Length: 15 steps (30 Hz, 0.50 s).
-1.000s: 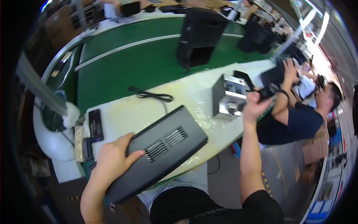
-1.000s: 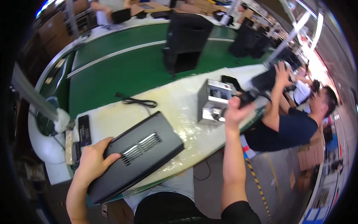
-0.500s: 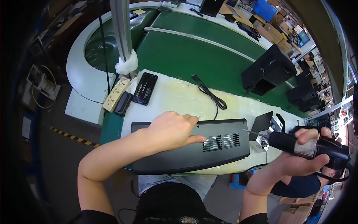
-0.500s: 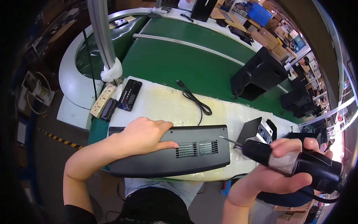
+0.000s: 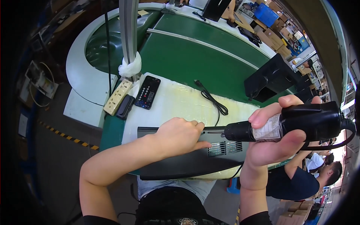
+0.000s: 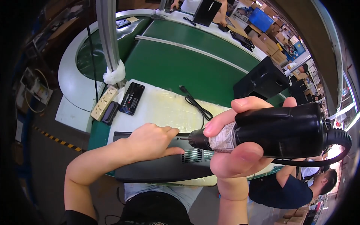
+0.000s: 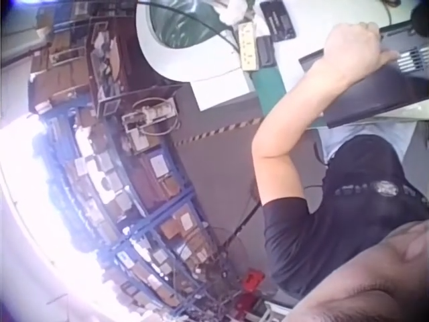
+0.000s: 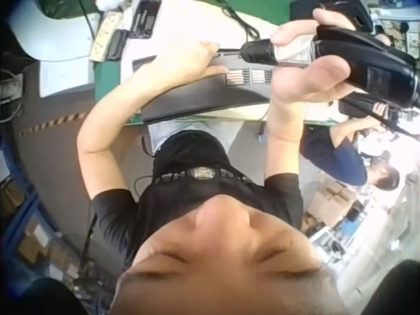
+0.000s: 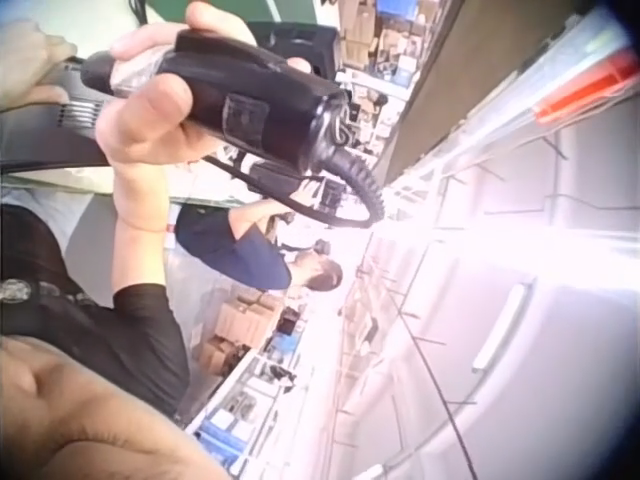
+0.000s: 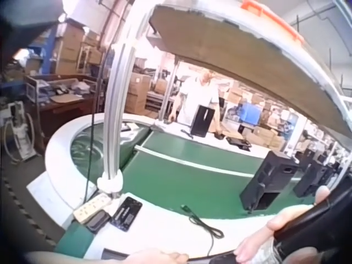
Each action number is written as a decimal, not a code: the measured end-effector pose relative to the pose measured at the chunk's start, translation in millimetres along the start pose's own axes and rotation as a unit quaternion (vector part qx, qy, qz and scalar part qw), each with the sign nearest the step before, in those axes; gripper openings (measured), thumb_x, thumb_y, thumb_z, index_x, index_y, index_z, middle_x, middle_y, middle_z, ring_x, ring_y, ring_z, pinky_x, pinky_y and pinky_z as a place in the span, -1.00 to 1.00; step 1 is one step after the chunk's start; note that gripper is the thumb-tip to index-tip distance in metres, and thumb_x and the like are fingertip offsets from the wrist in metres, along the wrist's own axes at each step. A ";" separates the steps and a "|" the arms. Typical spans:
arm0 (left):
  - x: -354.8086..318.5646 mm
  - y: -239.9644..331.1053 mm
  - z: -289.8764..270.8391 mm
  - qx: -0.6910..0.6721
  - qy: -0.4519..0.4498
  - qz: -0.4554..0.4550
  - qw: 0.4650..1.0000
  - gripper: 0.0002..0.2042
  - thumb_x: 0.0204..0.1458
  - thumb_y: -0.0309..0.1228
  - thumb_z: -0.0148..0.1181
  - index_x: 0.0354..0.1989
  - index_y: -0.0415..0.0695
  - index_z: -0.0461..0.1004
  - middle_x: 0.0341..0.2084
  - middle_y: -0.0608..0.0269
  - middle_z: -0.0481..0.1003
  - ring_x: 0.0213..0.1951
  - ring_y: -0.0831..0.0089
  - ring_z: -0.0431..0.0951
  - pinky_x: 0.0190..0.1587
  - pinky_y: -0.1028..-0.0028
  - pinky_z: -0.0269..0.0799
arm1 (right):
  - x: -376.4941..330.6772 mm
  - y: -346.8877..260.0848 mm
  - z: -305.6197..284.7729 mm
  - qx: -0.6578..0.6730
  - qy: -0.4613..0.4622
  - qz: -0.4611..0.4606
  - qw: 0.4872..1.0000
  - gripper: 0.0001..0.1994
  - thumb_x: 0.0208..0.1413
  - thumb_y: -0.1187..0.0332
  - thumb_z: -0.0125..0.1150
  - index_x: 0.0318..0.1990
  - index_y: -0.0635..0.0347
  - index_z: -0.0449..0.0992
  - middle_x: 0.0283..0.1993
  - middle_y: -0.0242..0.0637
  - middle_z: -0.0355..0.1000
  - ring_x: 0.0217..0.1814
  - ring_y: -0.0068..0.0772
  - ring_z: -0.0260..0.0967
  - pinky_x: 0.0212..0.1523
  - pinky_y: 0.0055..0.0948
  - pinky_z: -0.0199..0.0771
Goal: The recorder is using an electric screwdriver to fasten a plastic housing onto an electronic device on a factory assembly line.
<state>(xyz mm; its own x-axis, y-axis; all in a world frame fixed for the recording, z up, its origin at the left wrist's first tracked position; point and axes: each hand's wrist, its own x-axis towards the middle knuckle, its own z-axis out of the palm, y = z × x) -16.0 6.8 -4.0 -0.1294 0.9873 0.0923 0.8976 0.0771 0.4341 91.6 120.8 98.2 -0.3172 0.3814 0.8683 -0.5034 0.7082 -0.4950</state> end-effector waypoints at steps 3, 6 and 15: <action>-1.3 -1.0 0.9 -0.007 0.008 0.002 1.000 -0.46 0.07 0.10 0.05 -0.34 -0.29 0.40 -0.50 0.06 0.51 -0.49 0.03 0.55 -0.42 0.24 0.48 | -0.1 1.9 3.5 0.012 0.001 0.006 1.000 -0.29 0.25 -0.09 -0.11 0.31 0.28 -0.09 -0.13 -0.07 0.32 -0.61 -0.49 0.30 -0.60 -0.54 0.41; 2.5 -0.6 0.2 -0.005 0.008 0.007 1.000 -0.45 0.07 0.10 0.04 -0.35 -0.29 0.40 -0.49 0.06 0.51 -0.49 0.05 0.55 -0.42 0.24 0.48 | 0.5 6.4 0.6 -0.005 -0.016 0.009 1.000 -0.29 0.24 -0.09 -0.10 0.31 0.28 -0.10 -0.15 -0.09 0.31 -0.61 -0.49 0.30 -0.59 -0.55 0.41; 0.7 -2.1 -1.9 0.019 -0.018 0.000 1.000 -0.46 0.07 0.10 0.03 -0.24 -0.27 0.38 -0.44 0.06 0.52 -0.44 0.10 0.57 -0.40 0.28 0.49 | -8.3 13.4 23.0 0.066 -0.022 0.068 0.995 -0.18 0.18 -0.07 0.05 0.33 0.32 -0.20 -0.24 -0.16 0.32 -0.61 -0.50 0.31 -0.62 -0.53 0.42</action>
<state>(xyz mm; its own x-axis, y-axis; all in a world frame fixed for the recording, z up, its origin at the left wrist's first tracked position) -18.8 7.1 -3.1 -0.1150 0.9916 0.0599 0.9129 0.0818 0.4000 69.0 113.4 83.6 -0.4233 0.4395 0.7922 -0.5540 0.5663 -0.6102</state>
